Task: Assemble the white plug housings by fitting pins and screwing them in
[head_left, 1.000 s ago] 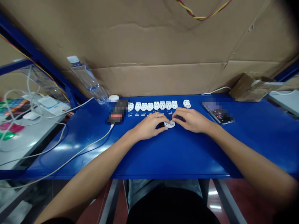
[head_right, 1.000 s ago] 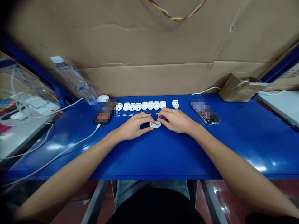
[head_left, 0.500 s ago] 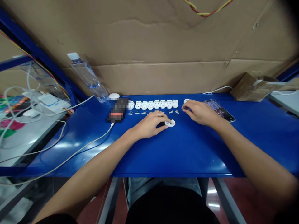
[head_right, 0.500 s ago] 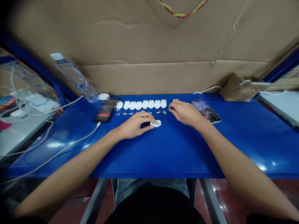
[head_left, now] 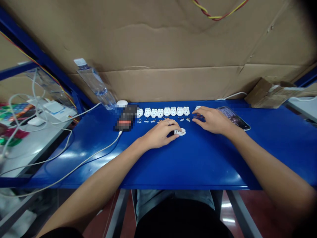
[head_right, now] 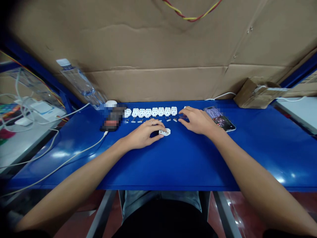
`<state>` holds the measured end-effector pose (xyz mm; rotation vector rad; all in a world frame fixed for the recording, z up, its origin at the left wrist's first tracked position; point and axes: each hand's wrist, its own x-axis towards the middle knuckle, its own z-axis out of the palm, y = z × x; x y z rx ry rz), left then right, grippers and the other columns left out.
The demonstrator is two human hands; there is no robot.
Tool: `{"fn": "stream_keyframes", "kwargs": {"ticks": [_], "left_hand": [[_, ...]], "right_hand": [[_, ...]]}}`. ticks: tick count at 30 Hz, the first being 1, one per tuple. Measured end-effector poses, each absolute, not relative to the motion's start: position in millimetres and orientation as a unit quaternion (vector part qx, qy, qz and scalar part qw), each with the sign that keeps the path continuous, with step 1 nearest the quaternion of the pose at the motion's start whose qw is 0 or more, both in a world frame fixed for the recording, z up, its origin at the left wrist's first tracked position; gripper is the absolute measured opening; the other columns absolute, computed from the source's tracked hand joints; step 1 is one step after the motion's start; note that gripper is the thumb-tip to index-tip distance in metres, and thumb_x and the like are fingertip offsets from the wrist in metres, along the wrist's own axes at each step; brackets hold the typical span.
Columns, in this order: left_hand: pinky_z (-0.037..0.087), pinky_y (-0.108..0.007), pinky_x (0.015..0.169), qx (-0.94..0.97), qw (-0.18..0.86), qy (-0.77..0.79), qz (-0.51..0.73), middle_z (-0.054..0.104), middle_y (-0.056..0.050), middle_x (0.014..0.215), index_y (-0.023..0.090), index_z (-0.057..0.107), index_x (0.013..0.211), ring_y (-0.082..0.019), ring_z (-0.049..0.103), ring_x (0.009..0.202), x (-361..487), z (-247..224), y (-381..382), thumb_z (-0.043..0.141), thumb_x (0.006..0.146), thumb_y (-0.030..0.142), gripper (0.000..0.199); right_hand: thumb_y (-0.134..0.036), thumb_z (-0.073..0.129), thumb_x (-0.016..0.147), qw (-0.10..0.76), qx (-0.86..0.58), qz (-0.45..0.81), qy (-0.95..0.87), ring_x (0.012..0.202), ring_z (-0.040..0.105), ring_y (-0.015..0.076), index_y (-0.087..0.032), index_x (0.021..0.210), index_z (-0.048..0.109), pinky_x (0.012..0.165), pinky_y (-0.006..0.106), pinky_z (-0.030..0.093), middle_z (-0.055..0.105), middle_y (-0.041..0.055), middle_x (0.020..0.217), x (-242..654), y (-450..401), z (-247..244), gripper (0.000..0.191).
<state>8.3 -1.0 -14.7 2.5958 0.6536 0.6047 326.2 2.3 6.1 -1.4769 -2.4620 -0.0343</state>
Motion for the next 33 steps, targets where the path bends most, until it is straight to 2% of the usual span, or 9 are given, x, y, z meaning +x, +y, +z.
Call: {"fn": "stream_keyframes", "kwargs": {"ticks": [4,8,11,14,16,19,26,33], "left_hand": [[0.057,-0.047,0.114,0.923,0.214,0.215,0.235,0.076,-0.01,0.134,0.024,0.077,0.128,-0.027,0.072,0.126,9,-18,-1,0.071,0.114,0.026,0.016],[0.059,-0.047,0.115,0.92,0.222,0.22,0.235,0.077,-0.01,0.133,0.023,0.077,0.129,-0.027,0.073,0.128,10,-17,-1,0.072,0.114,0.027,0.017],[0.06,-0.049,0.114,0.918,0.222,0.234,0.232,0.079,-0.01,0.133,0.024,0.077,0.131,-0.028,0.074,0.127,10,-14,-1,0.074,0.112,0.027,0.02],[0.061,-0.049,0.113,0.915,0.228,0.238,0.233,0.08,-0.01,0.132,0.024,0.08,0.13,-0.028,0.076,0.125,10,-14,0,0.075,0.111,0.027,0.019],[0.061,-0.049,0.113,0.912,0.233,0.236,0.24,0.081,-0.01,0.131,0.024,0.081,0.129,-0.028,0.077,0.124,10,-14,0,0.076,0.111,0.027,0.019],[0.061,-0.049,0.113,0.91,0.234,0.234,0.25,0.081,-0.01,0.133,0.024,0.082,0.13,-0.028,0.078,0.124,10,-16,1,0.077,0.11,0.027,0.02],[0.061,-0.05,0.114,0.912,0.232,0.232,0.247,0.08,-0.01,0.135,0.025,0.082,0.129,-0.029,0.076,0.126,10,-17,2,0.076,0.111,0.028,0.019],[0.06,-0.05,0.115,0.913,0.232,0.23,0.246,0.08,-0.01,0.134,0.024,0.083,0.129,-0.029,0.076,0.127,10,-17,2,0.078,0.11,0.027,0.019]], "right_hand": [[-0.031,0.046,0.116,0.202,-0.457,-0.007,-0.866,0.119,0.081,0.0355,-0.015,0.148,0.074,0.103,0.055,0.067,0.08,0.0193,0.134,318,-10,17,0.045],[-0.038,0.059,0.115,0.328,-0.425,0.013,-0.843,0.122,0.085,0.034,-0.027,0.135,0.08,0.111,0.057,0.068,0.087,0.0114,0.132,303,-27,25,0.031],[-0.043,0.072,0.11,0.449,-0.439,0.066,-0.775,0.112,0.089,0.0312,-0.029,0.129,0.075,0.103,0.052,0.074,0.09,0.008,0.126,289,-41,28,0.024],[-0.042,0.075,0.109,0.508,-0.409,0.195,-0.732,0.105,0.091,0.028,-0.03,0.134,0.066,0.099,0.048,0.077,0.09,0.0059,0.12,275,-50,28,0.029],[-0.044,0.075,0.109,0.512,-0.406,0.26,-0.71,0.101,0.092,0.0275,-0.03,0.137,0.063,0.095,0.047,0.079,0.09,0.005,0.117,269,-53,27,0.033],[-0.048,0.075,0.108,0.489,-0.419,0.295,-0.705,0.1,0.092,0.028,-0.031,0.141,0.061,0.094,0.047,0.079,0.089,0.0046,0.119,265,-54,22,0.04],[-0.046,0.075,0.108,0.452,-0.423,0.262,-0.74,0.114,0.09,0.0301,-0.033,0.144,0.061,0.108,0.053,0.075,0.089,0.0045,0.129,268,-50,13,0.04],[-0.038,0.073,0.11,0.452,-0.409,0.22,-0.761,0.104,0.091,0.0255,-0.03,0.14,0.064,0.099,0.044,0.077,0.09,0.0048,0.125,266,-47,13,0.033]]}}
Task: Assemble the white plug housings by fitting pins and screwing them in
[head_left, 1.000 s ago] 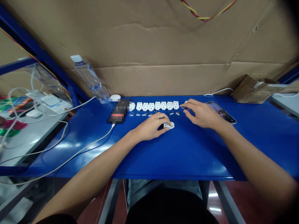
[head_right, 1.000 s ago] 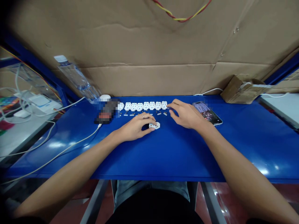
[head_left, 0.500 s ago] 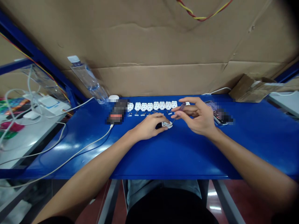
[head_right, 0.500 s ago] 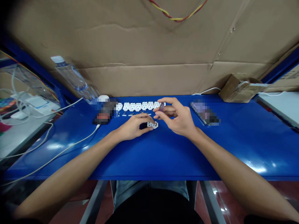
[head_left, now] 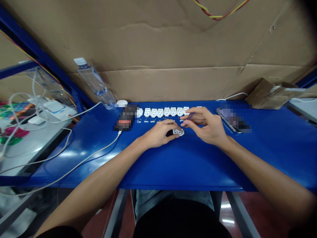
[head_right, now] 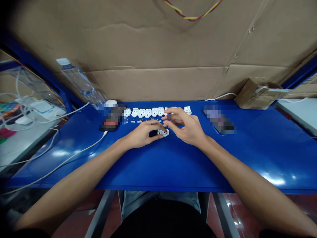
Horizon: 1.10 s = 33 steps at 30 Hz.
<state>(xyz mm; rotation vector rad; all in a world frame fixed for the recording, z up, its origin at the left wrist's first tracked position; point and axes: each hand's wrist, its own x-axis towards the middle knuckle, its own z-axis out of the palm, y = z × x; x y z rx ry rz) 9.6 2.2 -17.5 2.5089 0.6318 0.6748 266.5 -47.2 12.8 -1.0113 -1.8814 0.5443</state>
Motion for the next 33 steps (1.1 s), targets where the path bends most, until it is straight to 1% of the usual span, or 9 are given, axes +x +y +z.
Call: {"fn": "stream_keyframes", "kwargs": {"ticks": [2,5,9,15,20,25,27,30,33], "left_hand": [[0.061,-0.05,0.115,0.911,0.235,0.231,0.247,0.08,-0.009,0.132,0.024,0.083,0.129,-0.029,0.077,0.125,10,-17,2,0.078,0.11,0.026,0.02],[0.061,-0.049,0.114,0.91,0.24,0.232,0.246,0.08,-0.009,0.133,0.024,0.082,0.132,-0.028,0.076,0.126,10,-18,1,0.078,0.11,0.025,0.022],[0.062,-0.048,0.113,0.91,0.244,0.22,0.251,0.08,-0.009,0.131,0.022,0.084,0.127,-0.027,0.077,0.123,11,-19,2,0.078,0.11,0.025,0.018],[0.063,-0.046,0.113,0.908,0.259,0.205,0.257,0.08,-0.009,0.13,0.022,0.085,0.124,-0.026,0.078,0.121,11,-17,3,0.076,0.109,0.02,0.017],[0.063,-0.046,0.112,0.911,0.257,0.208,0.248,0.08,-0.009,0.129,0.023,0.086,0.125,-0.026,0.078,0.119,10,-15,3,0.076,0.11,0.022,0.018],[0.062,-0.047,0.113,0.907,0.267,0.206,0.254,0.08,-0.009,0.13,0.022,0.085,0.126,-0.026,0.077,0.123,11,-17,4,0.077,0.11,0.021,0.018],[0.062,-0.047,0.113,0.909,0.261,0.205,0.251,0.08,-0.01,0.13,0.021,0.084,0.126,-0.026,0.077,0.122,11,-18,4,0.077,0.11,0.021,0.018],[0.062,-0.047,0.114,0.911,0.259,0.208,0.243,0.079,-0.01,0.132,0.022,0.084,0.127,-0.026,0.077,0.123,11,-18,3,0.075,0.111,0.023,0.018],[0.061,-0.047,0.117,0.911,0.26,0.208,0.244,0.078,-0.01,0.138,0.023,0.083,0.128,-0.026,0.076,0.128,10,-18,3,0.075,0.112,0.023,0.018]], "right_hand": [[-0.041,0.077,0.108,0.464,-0.423,0.171,-0.76,0.097,0.091,0.0249,-0.029,0.137,0.067,0.092,0.042,0.079,0.09,0.0045,0.121,265,-46,11,0.033],[-0.043,0.087,0.101,0.511,-0.413,0.061,-0.752,0.077,0.089,0.0216,-0.029,0.128,0.074,0.076,0.036,0.078,0.09,-0.0004,0.101,260,-43,10,0.033],[-0.029,0.088,0.099,0.536,-0.409,0.029,-0.738,0.072,0.088,0.0203,-0.03,0.125,0.079,0.074,0.033,0.077,0.088,-0.0044,0.085,254,-44,12,0.027],[-0.019,0.078,0.105,0.517,-0.379,0.047,-0.766,0.09,0.092,0.0234,-0.032,0.137,0.076,0.08,0.035,0.077,0.091,-0.0016,0.101,257,-46,6,0.035],[-0.019,0.056,0.117,0.473,-0.286,0.174,-0.815,0.097,0.087,0.0189,-0.035,0.161,0.057,0.093,0.039,0.076,0.084,0.002,0.112,266,-37,-4,0.047],[-0.019,0.075,0.108,0.518,-0.269,0.067,-0.809,0.103,0.084,0.0222,-0.038,0.15,0.073,0.085,0.04,0.077,0.083,0.0051,0.125,262,-38,-2,0.046],[-0.018,0.083,0.102,0.545,-0.291,0.051,-0.784,0.098,0.086,0.022,-0.039,0.147,0.077,0.082,0.039,0.078,0.086,0.0029,0.123,259,-41,1,0.05],[-0.018,0.084,0.102,0.561,-0.332,0.107,-0.75,0.095,0.089,0.0225,-0.038,0.154,0.071,0.087,0.04,0.08,0.089,0.0005,0.116,258,-44,1,0.057],[-0.018,0.072,0.11,0.528,-0.319,0.203,-0.761,0.11,0.089,0.0231,-0.036,0.158,0.064,0.101,0.042,0.078,0.087,0.0035,0.131,261,-43,-3,0.052]]}}
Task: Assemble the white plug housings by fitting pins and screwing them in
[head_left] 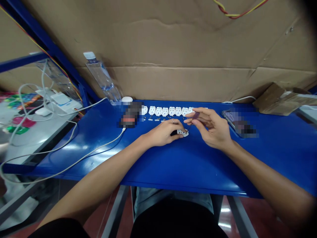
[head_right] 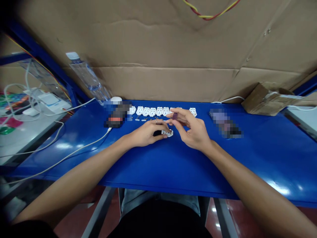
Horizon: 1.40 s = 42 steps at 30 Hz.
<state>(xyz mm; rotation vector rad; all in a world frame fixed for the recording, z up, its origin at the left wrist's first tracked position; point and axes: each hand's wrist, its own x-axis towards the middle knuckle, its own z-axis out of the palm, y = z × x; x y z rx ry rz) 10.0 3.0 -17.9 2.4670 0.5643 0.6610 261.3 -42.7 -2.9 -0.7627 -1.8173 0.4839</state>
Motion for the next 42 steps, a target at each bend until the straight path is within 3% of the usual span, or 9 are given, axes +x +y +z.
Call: {"fn": "stream_keyframes", "kwargs": {"ticks": [3,7,13,18,21,24,30,36,42], "left_hand": [[0.061,-0.047,0.117,0.913,0.25,0.212,0.245,0.078,-0.01,0.137,0.023,0.083,0.128,-0.027,0.076,0.129,9.5,-17.3,2.7,0.076,0.112,0.023,0.018],[0.061,-0.048,0.117,0.916,0.246,0.213,0.237,0.078,-0.01,0.135,0.023,0.083,0.13,-0.028,0.075,0.129,9.0,-17.4,3.2,0.075,0.112,0.024,0.019],[0.062,-0.048,0.116,0.914,0.248,0.213,0.24,0.079,-0.01,0.135,0.023,0.083,0.13,-0.028,0.075,0.13,8.7,-20.0,3.7,0.075,0.112,0.023,0.02],[0.061,-0.048,0.118,0.915,0.246,0.206,0.244,0.079,-0.01,0.137,0.023,0.084,0.131,-0.027,0.075,0.13,8.7,-18.8,2.8,0.074,0.113,0.025,0.02],[0.062,-0.049,0.117,0.914,0.245,0.205,0.25,0.08,-0.011,0.136,0.023,0.083,0.13,-0.027,0.076,0.131,8.1,-18.4,2.1,0.075,0.113,0.025,0.02],[0.063,-0.049,0.116,0.912,0.242,0.213,0.253,0.082,-0.01,0.134,0.024,0.084,0.128,-0.028,0.076,0.132,7.4,-18.8,1.8,0.077,0.112,0.025,0.018],[0.062,-0.047,0.116,0.916,0.232,0.212,0.248,0.081,-0.01,0.134,0.024,0.083,0.132,-0.027,0.077,0.129,7.4,-18.7,3.3,0.077,0.112,0.026,0.021],[0.062,-0.046,0.117,0.913,0.246,0.21,0.249,0.081,-0.009,0.136,0.023,0.083,0.128,-0.026,0.077,0.131,7.3,-18.0,2.8,0.077,0.111,0.025,0.018],[0.062,-0.046,0.115,0.919,0.229,0.207,0.244,0.08,-0.01,0.136,0.023,0.083,0.131,-0.026,0.076,0.128,7.6,-16.7,1.2,0.075,0.113,0.025,0.02]], "right_hand": [[-0.019,0.073,0.11,0.525,-0.295,0.234,-0.764,0.117,0.087,0.0235,-0.037,0.154,0.066,0.098,0.043,0.078,0.082,0.0047,0.138,263.3,-40.3,-6.5,0.048],[-0.018,0.087,0.1,0.561,-0.315,0.174,-0.746,0.104,0.086,0.0219,-0.039,0.142,0.077,0.081,0.037,0.079,0.084,0.0013,0.121,261.1,-41.0,-8.6,0.048],[-0.016,0.074,0.108,0.54,-0.29,0.273,-0.742,0.122,0.086,0.0252,-0.041,0.158,0.064,0.098,0.044,0.079,0.079,0.0041,0.143,260.3,-41.9,-7.0,0.056],[-0.015,0.086,0.099,0.565,-0.307,0.182,-0.744,0.104,0.086,0.0216,-0.04,0.145,0.078,0.082,0.038,0.08,0.082,0.0016,0.125,260.8,-43.1,-3.2,0.053],[-0.015,0.077,0.106,0.553,-0.31,0.234,-0.737,0.113,0.088,0.0238,-0.039,0.159,0.066,0.094,0.042,0.08,0.084,0.0031,0.128,260.4,-44.1,-4.2,0.059],[-0.017,0.071,0.109,0.531,-0.294,0.282,-0.743,0.126,0.085,0.0271,-0.034,0.155,0.065,0.105,0.048,0.078,0.081,0.0069,0.138,259.8,-44.6,-4.1,0.05],[-0.02,0.087,0.099,0.558,-0.319,0.191,-0.742,0.104,0.086,0.0226,-0.038,0.139,0.081,0.081,0.039,0.081,0.082,0.0038,0.125,258.7,-46.5,0.1,0.043],[-0.018,0.073,0.108,0.523,-0.311,0.252,-0.753,0.117,0.088,0.0244,-0.034,0.163,0.062,0.102,0.044,0.078,0.084,0.0068,0.135,264.4,-43.3,-4.3,0.058],[-0.019,0.085,0.1,0.551,-0.313,0.165,-0.756,0.102,0.086,0.023,-0.038,0.146,0.077,0.082,0.041,0.081,0.084,0.003,0.121,263.3,-43.7,-4.7,0.05]]}}
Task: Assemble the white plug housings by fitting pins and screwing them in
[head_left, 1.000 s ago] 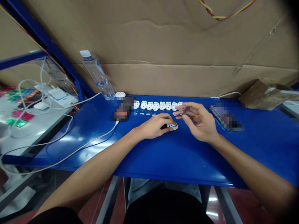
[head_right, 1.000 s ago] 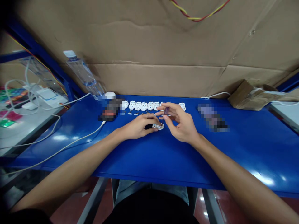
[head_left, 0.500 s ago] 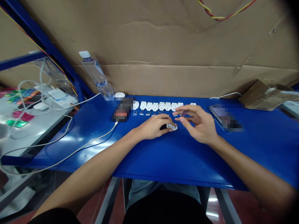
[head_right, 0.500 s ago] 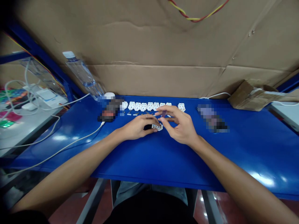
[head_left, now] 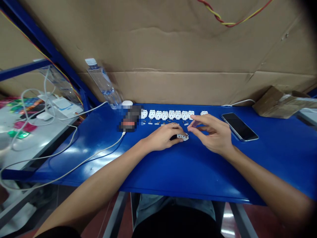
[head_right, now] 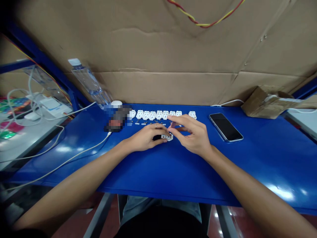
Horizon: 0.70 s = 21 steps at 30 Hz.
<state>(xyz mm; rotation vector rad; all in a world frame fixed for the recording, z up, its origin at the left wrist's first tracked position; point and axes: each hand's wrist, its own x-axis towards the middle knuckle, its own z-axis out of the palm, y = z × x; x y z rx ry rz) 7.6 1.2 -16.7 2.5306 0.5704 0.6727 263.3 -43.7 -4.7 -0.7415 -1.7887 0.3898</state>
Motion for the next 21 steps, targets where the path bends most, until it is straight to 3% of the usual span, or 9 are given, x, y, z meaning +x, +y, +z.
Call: {"fn": "stream_keyframes", "kwargs": {"ticks": [4,6,10,16,21], "left_hand": [[0.062,-0.046,0.116,0.919,0.233,0.203,0.246,0.079,-0.01,0.139,0.023,0.083,0.129,-0.027,0.076,0.131,7.7,-17.8,0.5,0.074,0.113,0.023,0.018],[0.062,-0.047,0.116,0.918,0.231,0.207,0.246,0.079,-0.009,0.139,0.024,0.084,0.128,-0.027,0.076,0.131,7.7,-18.7,0.1,0.073,0.113,0.024,0.018],[0.063,-0.048,0.116,0.918,0.229,0.209,0.248,0.08,-0.01,0.137,0.024,0.084,0.129,-0.027,0.076,0.129,8.0,-19.0,-0.4,0.074,0.113,0.024,0.019],[0.062,-0.046,0.116,0.919,0.232,0.205,0.244,0.079,-0.009,0.139,0.024,0.083,0.125,-0.027,0.076,0.131,8.0,-15.5,-1.7,0.074,0.113,0.022,0.016],[0.063,-0.046,0.115,0.92,0.225,0.207,0.246,0.08,-0.01,0.136,0.023,0.084,0.127,-0.026,0.077,0.127,8.0,-14.5,-2.6,0.074,0.112,0.021,0.017]], "right_hand": [[-0.016,0.074,0.107,0.529,-0.32,0.215,-0.756,0.113,0.088,0.0251,-0.038,0.164,0.06,0.097,0.045,0.08,0.084,0.0051,0.135,263.3,-45.3,-6.0,0.063],[-0.015,0.074,0.106,0.524,-0.31,0.231,-0.759,0.116,0.087,0.0256,-0.038,0.161,0.062,0.096,0.045,0.08,0.081,0.006,0.138,264.0,-45.1,-6.0,0.061],[-0.015,0.086,0.099,0.544,-0.302,0.15,-0.768,0.106,0.085,0.0246,-0.041,0.146,0.076,0.081,0.042,0.081,0.083,0.004,0.125,264.7,-45.6,-6.5,0.055],[-0.013,0.071,0.108,0.532,-0.308,0.212,-0.759,0.111,0.088,0.0251,-0.038,0.165,0.058,0.096,0.046,0.08,0.082,0.0074,0.136,264.2,-46.7,-12.0,0.064],[-0.012,0.084,0.099,0.553,-0.288,0.152,-0.767,0.106,0.086,0.0254,-0.041,0.149,0.075,0.082,0.043,0.081,0.081,0.0052,0.126,263.7,-45.9,-9.0,0.059]]}}
